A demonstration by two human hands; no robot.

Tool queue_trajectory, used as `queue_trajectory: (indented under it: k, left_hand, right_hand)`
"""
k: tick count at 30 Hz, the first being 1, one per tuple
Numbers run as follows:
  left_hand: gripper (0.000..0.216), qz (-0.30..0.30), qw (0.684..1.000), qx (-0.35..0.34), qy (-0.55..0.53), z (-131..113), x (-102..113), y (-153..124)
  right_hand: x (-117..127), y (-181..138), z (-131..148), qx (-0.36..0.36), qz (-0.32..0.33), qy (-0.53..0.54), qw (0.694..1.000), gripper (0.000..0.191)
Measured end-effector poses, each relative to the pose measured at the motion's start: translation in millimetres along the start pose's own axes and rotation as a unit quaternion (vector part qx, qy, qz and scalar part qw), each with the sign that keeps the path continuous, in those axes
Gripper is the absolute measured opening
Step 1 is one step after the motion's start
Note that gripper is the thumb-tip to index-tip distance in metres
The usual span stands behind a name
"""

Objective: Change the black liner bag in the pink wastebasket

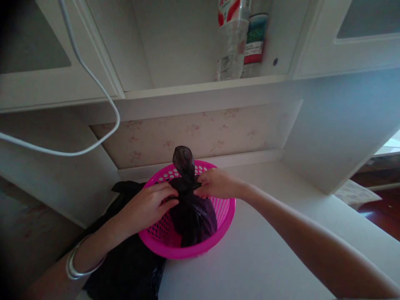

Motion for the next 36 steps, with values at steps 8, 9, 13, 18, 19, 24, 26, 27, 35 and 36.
queue_trajectory:
  k: [8,9,13,18,19,24,26,27,35,36]
  left_hand:
    - [0.031,-0.002,0.999,0.021,0.024,-1,-9,8]
    - [0.024,0.016,1.000,0.015,0.022,0,-12,9]
    - [0.017,0.055,0.998,-0.001,0.022,2,-12,10]
    - [0.013,0.059,0.997,-0.039,0.024,-2,3,0]
    - [0.012,0.063,0.996,-0.055,0.018,-4,5,-2]
    - [0.011,0.074,0.995,-0.068,-0.024,-3,9,-4]
    - [0.014,0.071,0.995,-0.056,-0.043,-1,7,-2]
    - [0.015,0.065,0.995,-0.048,-0.051,0,5,-1]
    - [0.016,0.068,0.996,-0.054,-0.018,3,-9,0]
    - [0.015,0.062,0.997,-0.052,-0.021,3,-8,1]
  right_hand:
    - [-15,10,11,0.093,0.030,0.037,0.995,0.013]
    - [-13,9,13,0.101,0.030,0.011,0.994,0.013]
    - [3,5,14,0.091,0.014,-0.157,0.983,0.015]
    - [26,2,6,0.057,-0.012,-0.321,0.945,0.024]
    - [28,1,5,0.047,-0.018,-0.335,0.941,0.025]
    - [28,-6,25,0.092,-0.075,-0.314,0.942,0.030]
    - [19,-9,43,0.172,-0.076,-0.275,0.943,0.032]
    - [12,-10,50,0.206,-0.065,-0.263,0.940,0.032]
    - [-7,-7,49,0.251,-0.035,-0.341,0.905,0.028]
    - [-5,-8,47,0.246,-0.038,-0.334,0.909,0.027]
Point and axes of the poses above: each hand's wrist, its own y-axis towards the middle knuckle, its own x-axis out of the back of the hand, z = x × y, the point moved 8 cm from there along y, towards the middle knuckle, and after that the axes turned 10 degrees about x, right-handed, at the moved point
